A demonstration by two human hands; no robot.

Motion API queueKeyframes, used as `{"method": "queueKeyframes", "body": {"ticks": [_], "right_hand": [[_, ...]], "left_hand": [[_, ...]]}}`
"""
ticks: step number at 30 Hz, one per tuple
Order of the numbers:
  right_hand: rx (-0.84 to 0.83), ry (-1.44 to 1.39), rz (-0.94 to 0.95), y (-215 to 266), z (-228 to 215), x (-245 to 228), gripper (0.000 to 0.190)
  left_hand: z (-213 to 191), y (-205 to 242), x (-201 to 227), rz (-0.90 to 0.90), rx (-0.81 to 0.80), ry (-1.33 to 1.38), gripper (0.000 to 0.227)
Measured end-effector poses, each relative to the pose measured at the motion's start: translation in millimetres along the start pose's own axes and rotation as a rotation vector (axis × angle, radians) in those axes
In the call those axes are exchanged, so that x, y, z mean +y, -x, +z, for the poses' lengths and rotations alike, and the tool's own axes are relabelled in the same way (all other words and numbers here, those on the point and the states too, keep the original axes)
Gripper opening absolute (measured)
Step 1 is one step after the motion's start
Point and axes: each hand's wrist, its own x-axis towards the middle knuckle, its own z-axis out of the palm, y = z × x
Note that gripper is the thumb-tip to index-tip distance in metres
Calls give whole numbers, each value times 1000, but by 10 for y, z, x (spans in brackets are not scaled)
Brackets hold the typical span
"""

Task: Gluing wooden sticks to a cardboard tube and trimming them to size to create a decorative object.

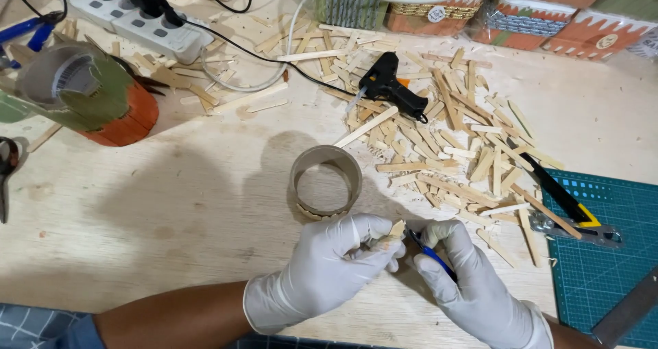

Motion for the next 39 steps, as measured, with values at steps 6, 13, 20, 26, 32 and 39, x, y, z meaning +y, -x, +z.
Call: {"method": "queueKeyframes", "body": {"ticks": [6,13,20,26,32,39], "right_hand": [[-15,-68,-10,-16,-10,-31,27],[1,-52,-24,-14,9,-4,28],[12,-77,3,-27,22,-33,33],[28,67,-17,-57,-9,-67,42],[37,235,-104,-46,-9,14,39],[-55,190,-8,-42,-10,3,25]], "left_hand": [[3,-22,73,-204,10,-26,15],[-11,-12,58,61,-11,-102,13],[25,11,2,15,35,-26,16],[10,0,3,60,21,-94,18],[25,19,-75,65,18,-47,21],[41,37,-105,114,6,-99,27]]}}
